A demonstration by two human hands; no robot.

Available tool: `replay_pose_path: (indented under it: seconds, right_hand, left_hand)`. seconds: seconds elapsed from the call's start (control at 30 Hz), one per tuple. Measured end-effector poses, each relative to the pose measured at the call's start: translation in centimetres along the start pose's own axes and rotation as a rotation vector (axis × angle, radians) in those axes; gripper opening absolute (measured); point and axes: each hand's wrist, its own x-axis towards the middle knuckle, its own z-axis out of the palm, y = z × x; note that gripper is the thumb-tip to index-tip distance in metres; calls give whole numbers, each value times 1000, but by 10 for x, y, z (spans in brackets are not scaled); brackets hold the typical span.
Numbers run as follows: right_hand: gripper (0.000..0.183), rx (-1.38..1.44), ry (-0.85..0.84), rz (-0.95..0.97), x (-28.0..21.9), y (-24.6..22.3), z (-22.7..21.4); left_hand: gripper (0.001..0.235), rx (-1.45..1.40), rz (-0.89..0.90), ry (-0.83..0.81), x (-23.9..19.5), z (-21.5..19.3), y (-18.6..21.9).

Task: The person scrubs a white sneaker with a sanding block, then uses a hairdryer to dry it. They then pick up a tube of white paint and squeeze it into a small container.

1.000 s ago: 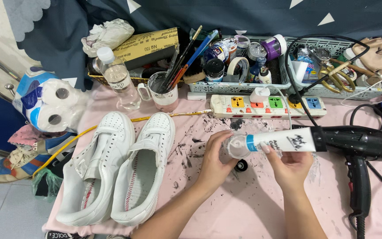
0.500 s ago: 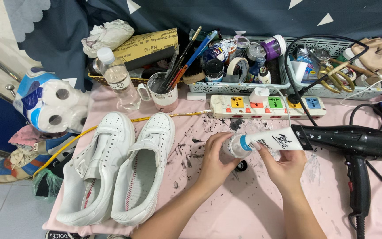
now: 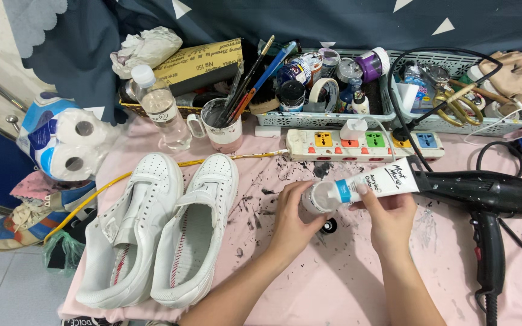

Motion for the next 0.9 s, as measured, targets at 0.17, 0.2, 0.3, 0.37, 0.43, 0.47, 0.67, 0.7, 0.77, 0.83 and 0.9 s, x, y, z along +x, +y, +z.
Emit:
replay_pose_path:
  seconds: [0.17, 0.2, 0.3, 0.37, 0.43, 0.47, 0.67, 0.7, 0.77, 0.83, 0.9]
  right_hand:
    - [30, 171, -7, 288, 9, 10, -6]
    - [29, 207, -17, 344, 10, 13, -6]
    - [29, 331, -23, 510, 12, 20, -9]
    - [31, 434, 9, 617, 13, 23, -11]
    - [30, 485, 53, 684, 12, 25, -14]
    - [29, 511, 74, 718, 10, 27, -15]
    - [38, 754, -207, 823, -11, 41, -15]
    - [37, 675, -180, 871, -17, 44, -14]
    - [35, 513, -130, 962, -26, 48, -10]
    - [38, 536, -230, 934, -31, 49, -5]
    - [46, 498, -280, 920, -31, 45, -1]
  left_hand:
    - [95, 140, -178, -46, 9, -4, -17]
    - [101, 205, -201, -59, 11, -6, -20]
    - [104, 331, -211, -71, 14, -9, -25]
    - [115, 370, -172, -56, 12, -9, -23]
    - [120, 323, -41, -16, 10, -11, -18]
    - [118, 256, 69, 17, 7, -12, -14]
    - [91, 60, 285, -101, -4, -16, 10]
    - [85, 26, 297, -106, -8, -17, 12]
    - [66, -104, 302, -76, -9, -17, 16]
    - [54, -168, 338, -64, -10, -18, 18]
    - [48, -167, 406, -73, -9, -22, 19]
